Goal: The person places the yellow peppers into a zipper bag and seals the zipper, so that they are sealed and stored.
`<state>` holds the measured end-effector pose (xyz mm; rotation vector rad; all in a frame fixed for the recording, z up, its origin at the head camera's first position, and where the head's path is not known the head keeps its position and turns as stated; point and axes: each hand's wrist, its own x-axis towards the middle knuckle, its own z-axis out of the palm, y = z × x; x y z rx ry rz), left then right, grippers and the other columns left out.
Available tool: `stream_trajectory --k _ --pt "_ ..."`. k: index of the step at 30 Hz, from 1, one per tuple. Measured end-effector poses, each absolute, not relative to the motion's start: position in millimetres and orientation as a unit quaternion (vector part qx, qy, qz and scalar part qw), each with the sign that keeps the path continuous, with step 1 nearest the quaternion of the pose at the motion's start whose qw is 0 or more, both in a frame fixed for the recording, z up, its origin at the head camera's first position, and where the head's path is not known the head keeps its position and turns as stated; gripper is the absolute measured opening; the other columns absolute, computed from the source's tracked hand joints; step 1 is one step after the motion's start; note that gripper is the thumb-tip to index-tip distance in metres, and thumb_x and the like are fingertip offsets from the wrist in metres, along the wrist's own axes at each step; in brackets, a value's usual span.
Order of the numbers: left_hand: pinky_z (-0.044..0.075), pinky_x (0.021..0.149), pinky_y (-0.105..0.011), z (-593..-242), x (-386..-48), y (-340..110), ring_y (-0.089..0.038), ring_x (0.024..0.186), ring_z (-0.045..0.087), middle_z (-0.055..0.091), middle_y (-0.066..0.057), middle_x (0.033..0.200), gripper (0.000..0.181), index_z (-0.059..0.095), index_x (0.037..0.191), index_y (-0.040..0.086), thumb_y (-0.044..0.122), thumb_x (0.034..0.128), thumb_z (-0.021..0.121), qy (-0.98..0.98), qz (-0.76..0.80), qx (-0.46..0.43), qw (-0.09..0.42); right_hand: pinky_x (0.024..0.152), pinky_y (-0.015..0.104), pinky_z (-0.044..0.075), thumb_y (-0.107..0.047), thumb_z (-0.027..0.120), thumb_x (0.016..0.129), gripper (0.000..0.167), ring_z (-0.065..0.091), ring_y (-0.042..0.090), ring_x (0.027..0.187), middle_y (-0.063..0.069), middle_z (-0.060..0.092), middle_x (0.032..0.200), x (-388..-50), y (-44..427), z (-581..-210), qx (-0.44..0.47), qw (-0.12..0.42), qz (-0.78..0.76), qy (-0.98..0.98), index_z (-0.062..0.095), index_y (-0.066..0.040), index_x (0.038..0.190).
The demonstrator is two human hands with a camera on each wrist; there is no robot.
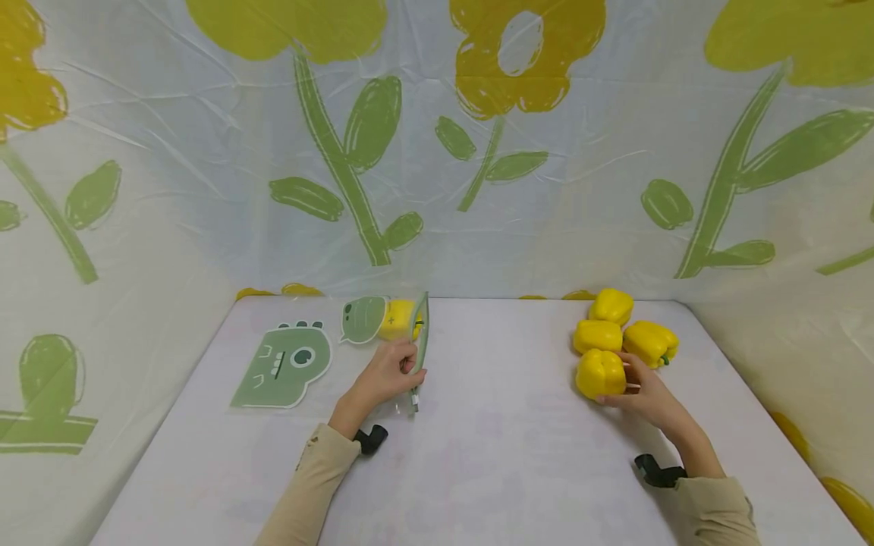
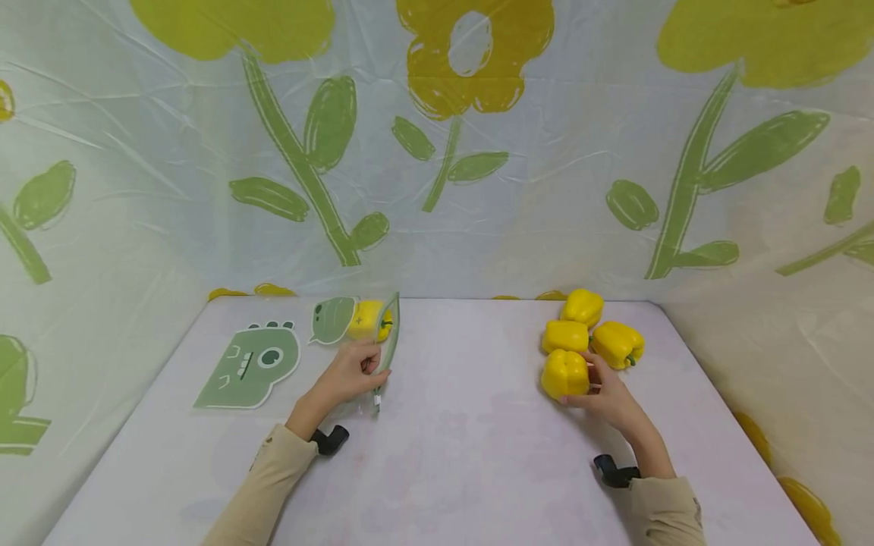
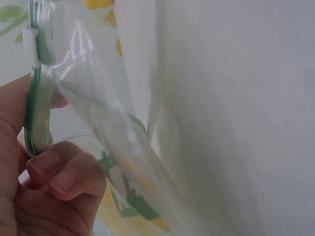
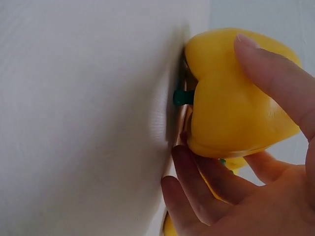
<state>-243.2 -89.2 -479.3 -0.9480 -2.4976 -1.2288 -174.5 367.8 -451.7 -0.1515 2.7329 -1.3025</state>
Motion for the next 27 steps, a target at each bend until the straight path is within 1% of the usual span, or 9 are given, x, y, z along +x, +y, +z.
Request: stream_trajectory --k 10,14,17,20,22,24,26,27 --pt "0.032 0.056 -0.021 -479.0 -243.4 -88.8 -0.008 0.061 0.036 0.033 0.007 0.068 0.043 0.039 0.063 0.013 0.001 0.0747 0.079 -0.846 -0.416 -0.318 0.097 0.09 0.052 0.044 -0.019 0.082 0.08 0.084 0.051 0.043 0.114 0.032 0.047 0.132 -175.6 366.9 -454.7 -0.023 0.045 -0.431 0.901 0.03 0.004 0.143" --pt "0.032 0.055 -0.021 -478.2 -242.8 -89.0 -0.008 0.061 0.036 0.034 0.007 0.068 0.043 0.039 0.063 0.014 0.001 0.0744 0.079 -0.847 -0.417 -0.316 0.095 0.086 0.045 0.046 -0.023 0.085 0.078 0.086 0.052 0.041 0.11 0.031 0.046 0.133 -176.6 364.1 -451.6 -0.01 0.043 -0.423 0.905 0.032 0.002 0.141" --pt "0.031 0.055 -0.021 -477.4 -242.2 -89.4 -0.008 0.061 0.036 0.034 0.007 0.068 0.043 0.039 0.063 0.014 0.001 0.0743 0.078 -0.848 -0.418 -0.312 0.094 0.084 0.04 0.048 -0.023 0.086 0.075 0.085 0.053 0.038 0.107 0.03 0.044 0.133 -177.8 360.2 -446.7 -0.01 0.035 -0.417 0.908 0.034 -0.001 0.139" --pt "0.031 0.055 -0.021 -477.4 -242.0 -89.6 -0.008 0.061 0.036 0.034 0.007 0.068 0.043 0.039 0.063 0.014 0.001 0.0743 0.078 -0.848 -0.417 -0.312 0.094 0.087 0.044 0.05 -0.019 0.087 0.075 0.084 0.054 0.041 0.108 0.031 0.042 0.135 -180.2 355.2 -439.9 -0.018 0.021 -0.421 0.907 0.034 -0.001 0.138" --pt "0.031 0.055 -0.021 -477.9 -242.3 -89.6 -0.008 0.061 0.036 0.033 0.007 0.068 0.043 0.039 0.063 0.014 0.001 0.0743 0.078 -0.848 -0.416 -0.314 0.096 0.089 0.046 0.05 -0.018 0.086 0.075 0.084 0.053 0.044 0.112 0.032 0.04 0.136 -182.9 351.5 -434.7 -0.022 0.012 -0.427 0.904 0.033 -0.001 0.138" --pt "0.031 0.055 -0.021 -478.2 -242.5 -89.3 -0.008 0.061 0.036 0.033 0.007 0.068 0.043 0.039 0.063 0.013 0.001 0.0745 0.079 -0.848 -0.416 -0.314 0.096 0.089 0.039 0.05 -0.018 0.085 0.076 0.084 0.051 0.046 0.115 0.032 0.039 0.138 -186.6 348.3 -429.3 -0.023 0.006 -0.439 0.898 0.032 -0.003 0.139" --pt "0.031 0.055 -0.021 -478.3 -242.3 -89.0 -0.008 0.061 0.036 0.033 0.007 0.068 0.042 0.039 0.064 0.013 0.002 0.0747 0.078 -0.848 -0.416 -0.315 0.095 0.085 0.03 0.05 -0.018 0.085 0.077 0.084 0.05 0.046 0.117 0.031 0.038 0.139 -191.3 343.6 -423.5 -0.023 0.002 -0.447 0.894 0.032 -0.004 0.14" --pt "0.031 0.055 -0.021 -478.4 -242.2 -88.9 -0.008 0.061 0.036 0.033 0.007 0.068 0.042 0.04 0.064 0.013 0.002 0.0748 0.078 -0.848 -0.416 -0.315 0.095 0.084 0.029 0.049 -0.018 0.085 0.077 0.085 0.049 0.046 0.118 0.03 0.037 0.14 -193.7 340.4 -420.3 -0.021 0.001 -0.454 0.891 0.032 -0.004 0.141"
